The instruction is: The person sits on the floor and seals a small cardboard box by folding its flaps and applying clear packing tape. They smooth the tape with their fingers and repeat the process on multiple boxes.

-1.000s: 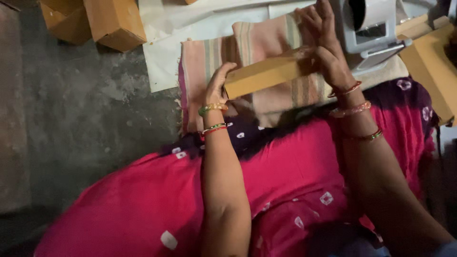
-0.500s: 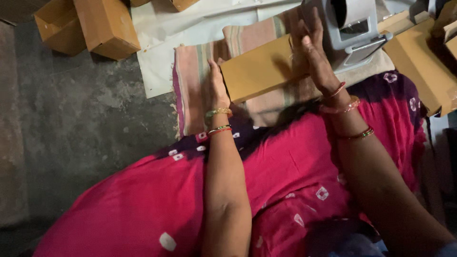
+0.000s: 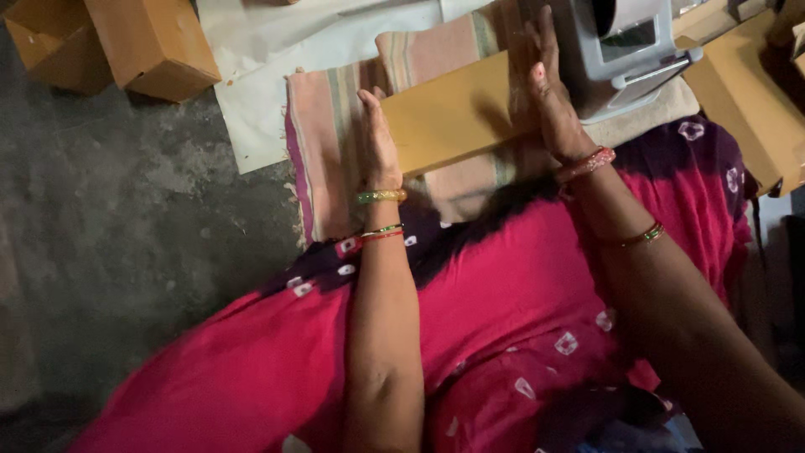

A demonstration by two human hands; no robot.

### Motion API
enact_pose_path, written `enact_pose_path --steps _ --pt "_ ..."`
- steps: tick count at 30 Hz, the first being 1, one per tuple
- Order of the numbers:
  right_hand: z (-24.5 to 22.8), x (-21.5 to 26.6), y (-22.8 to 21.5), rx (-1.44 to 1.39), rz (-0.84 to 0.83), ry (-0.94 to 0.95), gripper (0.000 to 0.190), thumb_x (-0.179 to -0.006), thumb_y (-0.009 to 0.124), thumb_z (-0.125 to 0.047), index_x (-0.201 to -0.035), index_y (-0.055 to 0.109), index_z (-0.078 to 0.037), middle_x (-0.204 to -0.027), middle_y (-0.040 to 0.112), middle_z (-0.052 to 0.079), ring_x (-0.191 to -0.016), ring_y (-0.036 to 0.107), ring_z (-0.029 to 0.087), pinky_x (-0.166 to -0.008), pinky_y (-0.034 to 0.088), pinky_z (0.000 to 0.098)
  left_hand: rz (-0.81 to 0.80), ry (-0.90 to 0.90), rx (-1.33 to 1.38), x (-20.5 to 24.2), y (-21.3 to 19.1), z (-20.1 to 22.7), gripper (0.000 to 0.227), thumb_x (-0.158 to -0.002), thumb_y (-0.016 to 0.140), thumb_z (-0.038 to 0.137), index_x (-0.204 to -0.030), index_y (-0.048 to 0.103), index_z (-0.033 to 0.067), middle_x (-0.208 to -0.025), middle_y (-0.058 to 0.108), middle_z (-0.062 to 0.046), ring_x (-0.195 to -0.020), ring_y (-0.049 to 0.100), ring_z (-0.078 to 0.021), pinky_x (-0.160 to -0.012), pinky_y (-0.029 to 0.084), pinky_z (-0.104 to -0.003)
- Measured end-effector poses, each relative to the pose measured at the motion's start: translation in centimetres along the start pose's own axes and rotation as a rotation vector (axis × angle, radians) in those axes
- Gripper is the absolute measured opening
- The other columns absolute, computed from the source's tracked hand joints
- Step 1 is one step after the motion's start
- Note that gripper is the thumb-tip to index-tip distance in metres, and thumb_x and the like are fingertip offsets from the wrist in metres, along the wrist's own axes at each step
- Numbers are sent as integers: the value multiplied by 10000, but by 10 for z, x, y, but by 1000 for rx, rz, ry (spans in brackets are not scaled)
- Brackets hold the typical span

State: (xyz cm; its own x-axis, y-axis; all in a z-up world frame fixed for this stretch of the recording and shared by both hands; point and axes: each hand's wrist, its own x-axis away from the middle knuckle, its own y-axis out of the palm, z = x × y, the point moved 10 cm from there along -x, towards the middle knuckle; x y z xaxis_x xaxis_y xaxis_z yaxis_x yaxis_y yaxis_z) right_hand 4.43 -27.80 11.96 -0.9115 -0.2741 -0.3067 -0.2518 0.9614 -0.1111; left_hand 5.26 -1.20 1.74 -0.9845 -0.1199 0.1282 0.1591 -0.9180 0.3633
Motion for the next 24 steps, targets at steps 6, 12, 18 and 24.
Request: enact_pose_path --steps 6,12,18,24 --pt "4 0 0 -44 9 38 947 -1094 383 -678 -1720 -23 -94 -1812 106 156 -1718 75 321 -1397 61 463 102 -54 -128 9 1 14 1050 -915 318 781 -1619 222 7 -1691 210 -114 -1545 193 -216 -1207 188 -379" --pt "0 -6 -11 -343 135 -25 771 -1147 407 -545 -1695 145 -70 -1781 157 122 -1673 170 300 -1377 159 417 326 -182 -419 24 -19 26 533 -886 789 439 -1036 777 -72 -829 688 -87 -677 617 -204 -580 497 -407" --pt "24 -5 -22 135 227 110 563 -1151 386 -416 -1604 395 -82 -1665 413 149 -1596 306 294 -1315 221 393 590 76 -453 25 -52 133 304 -802 831 260 -1000 735 51 -848 724 -51 -685 649 -110 -561 561 -286" --pt "54 -11 4 133 295 116 654 -989 591 -196 -1582 331 -105 -1378 627 198 -1285 635 324 -1097 504 404 167 474 -169 27 52 272 413 -918 833 305 -994 749 -93 -1035 804 -201 -871 827 -251 -797 676 -377"
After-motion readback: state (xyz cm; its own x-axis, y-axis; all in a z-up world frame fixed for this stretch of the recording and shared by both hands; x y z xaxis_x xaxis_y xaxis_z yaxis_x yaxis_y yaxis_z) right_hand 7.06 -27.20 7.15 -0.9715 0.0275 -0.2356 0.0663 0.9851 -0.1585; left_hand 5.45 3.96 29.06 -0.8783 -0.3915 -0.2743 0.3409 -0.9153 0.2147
